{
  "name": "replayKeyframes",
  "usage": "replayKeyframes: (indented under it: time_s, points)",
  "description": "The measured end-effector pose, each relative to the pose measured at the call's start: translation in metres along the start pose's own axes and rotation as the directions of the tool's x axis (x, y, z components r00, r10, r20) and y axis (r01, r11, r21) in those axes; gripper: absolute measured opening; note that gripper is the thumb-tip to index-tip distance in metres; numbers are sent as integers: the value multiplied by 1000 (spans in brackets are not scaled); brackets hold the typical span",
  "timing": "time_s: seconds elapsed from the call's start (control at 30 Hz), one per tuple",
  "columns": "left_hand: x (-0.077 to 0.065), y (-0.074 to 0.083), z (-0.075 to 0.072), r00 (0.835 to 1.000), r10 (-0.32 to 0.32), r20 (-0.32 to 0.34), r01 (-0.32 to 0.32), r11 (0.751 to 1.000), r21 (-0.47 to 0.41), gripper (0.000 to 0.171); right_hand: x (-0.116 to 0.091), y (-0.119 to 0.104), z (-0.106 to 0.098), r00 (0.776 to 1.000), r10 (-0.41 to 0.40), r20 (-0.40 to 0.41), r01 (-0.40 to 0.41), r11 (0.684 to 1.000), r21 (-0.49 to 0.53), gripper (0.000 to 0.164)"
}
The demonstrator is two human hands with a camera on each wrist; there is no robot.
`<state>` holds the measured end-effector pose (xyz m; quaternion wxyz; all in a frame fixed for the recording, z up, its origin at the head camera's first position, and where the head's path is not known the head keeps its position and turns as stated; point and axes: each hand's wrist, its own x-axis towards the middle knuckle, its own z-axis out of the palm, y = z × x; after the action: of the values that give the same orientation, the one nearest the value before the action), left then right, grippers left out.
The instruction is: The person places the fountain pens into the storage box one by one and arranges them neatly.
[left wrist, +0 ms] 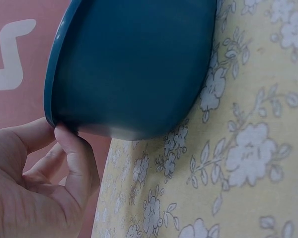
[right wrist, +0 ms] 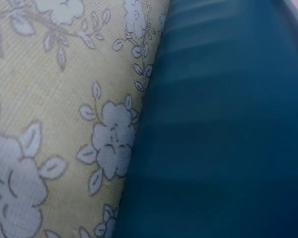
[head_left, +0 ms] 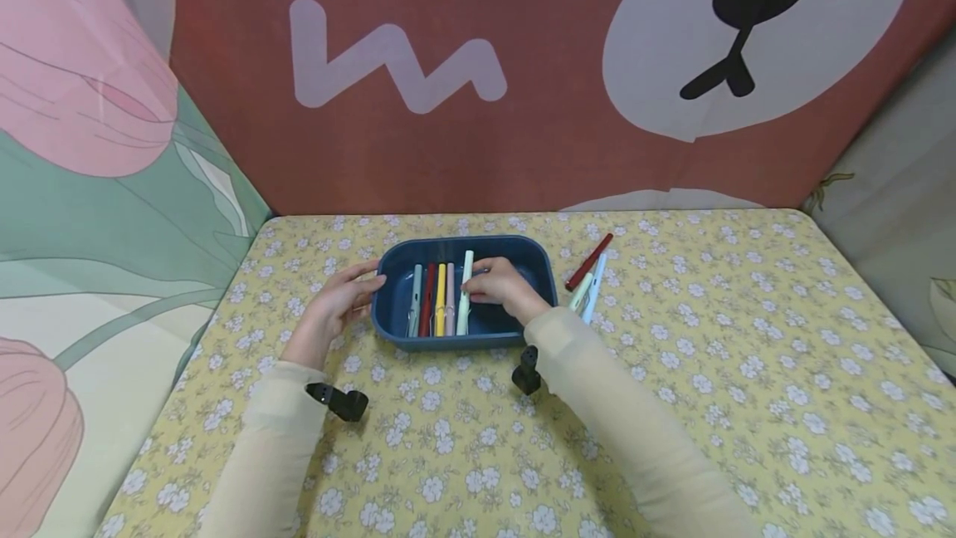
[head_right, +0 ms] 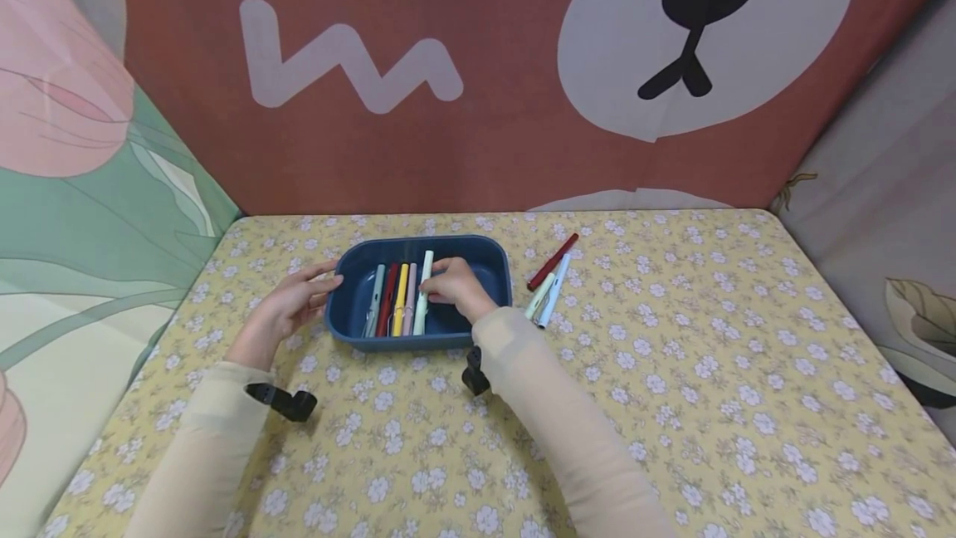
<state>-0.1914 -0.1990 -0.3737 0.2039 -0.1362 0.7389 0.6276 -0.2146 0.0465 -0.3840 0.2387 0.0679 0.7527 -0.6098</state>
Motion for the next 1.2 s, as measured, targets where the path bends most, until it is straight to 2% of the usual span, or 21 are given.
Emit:
replayKeyframes:
  time_s: [0.47, 1.2]
  points:
    - [4, -1, 1, 1000, -1, -12, 2, 1000, 6, 58, 4, 2, 3, 1000, 18, 2, -18, 1000, 10, 49]
    - [4, -2, 0, 1000, -3, -13, 3, 1000, 5, 57, 9, 8, 8, 1000, 21, -19, -21, 1000, -1, 45]
